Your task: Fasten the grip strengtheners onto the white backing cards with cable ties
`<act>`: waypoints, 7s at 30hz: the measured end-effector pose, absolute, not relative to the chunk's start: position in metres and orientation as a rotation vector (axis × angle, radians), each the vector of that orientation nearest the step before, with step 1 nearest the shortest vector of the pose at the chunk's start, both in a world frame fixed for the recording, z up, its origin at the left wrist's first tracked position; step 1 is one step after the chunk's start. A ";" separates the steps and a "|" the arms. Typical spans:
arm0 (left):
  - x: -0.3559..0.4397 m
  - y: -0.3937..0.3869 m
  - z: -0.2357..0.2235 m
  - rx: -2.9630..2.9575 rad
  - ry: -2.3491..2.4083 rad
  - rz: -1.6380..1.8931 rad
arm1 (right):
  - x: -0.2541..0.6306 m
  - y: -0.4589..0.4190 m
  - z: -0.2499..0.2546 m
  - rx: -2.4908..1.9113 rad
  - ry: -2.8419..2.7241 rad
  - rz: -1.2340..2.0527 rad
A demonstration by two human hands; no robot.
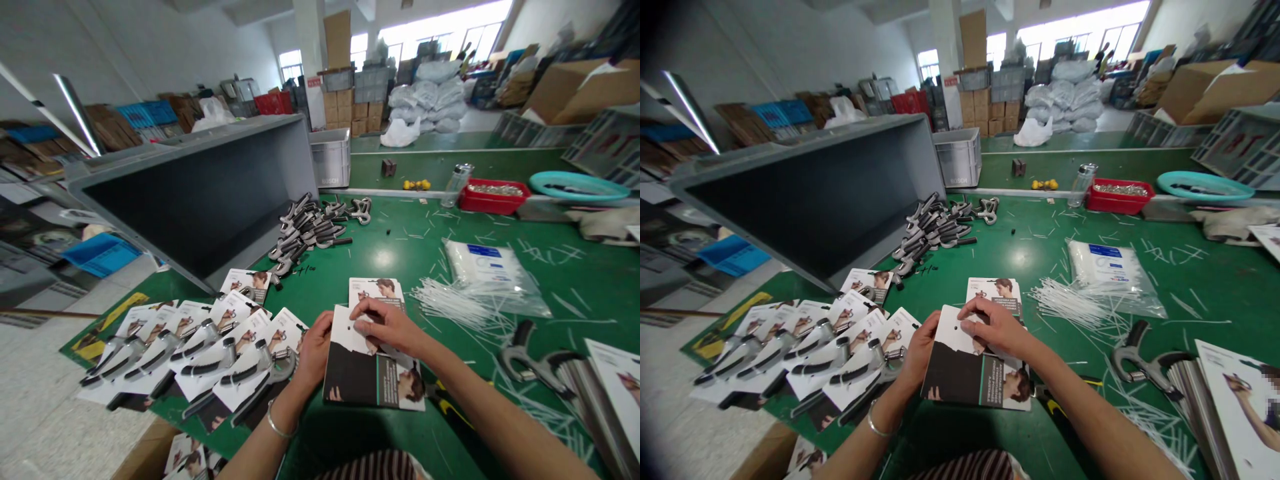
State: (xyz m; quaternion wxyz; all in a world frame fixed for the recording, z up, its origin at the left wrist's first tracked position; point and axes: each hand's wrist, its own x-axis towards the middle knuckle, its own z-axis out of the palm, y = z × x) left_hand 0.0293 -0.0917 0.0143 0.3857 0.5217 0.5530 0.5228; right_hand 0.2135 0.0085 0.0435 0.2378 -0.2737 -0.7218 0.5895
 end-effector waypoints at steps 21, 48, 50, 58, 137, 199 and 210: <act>0.040 -0.099 0.023 0.841 1.313 1.413 | 0.210 -0.003 0.037 -0.768 -2.287 1.024; -0.089 -0.014 0.049 1.742 2.416 0.597 | 0.248 -0.010 -0.013 -0.968 -2.124 0.895; -0.111 0.012 0.047 1.737 2.476 0.543 | 0.247 -0.012 -0.011 -0.971 -2.108 0.894; -0.137 0.015 0.062 1.764 2.479 0.807 | 0.257 -0.003 0.010 -1.131 -1.796 1.155; 0.056 -0.016 0.006 1.857 1.273 0.931 | 0.244 -0.020 0.001 -1.155 -2.084 0.828; 0.038 -0.102 0.009 1.600 1.477 1.032 | 0.235 -0.056 0.004 -1.045 -2.353 0.545; 0.039 -0.100 0.004 1.645 1.411 1.012 | 0.238 -0.055 0.018 -0.958 -2.539 0.319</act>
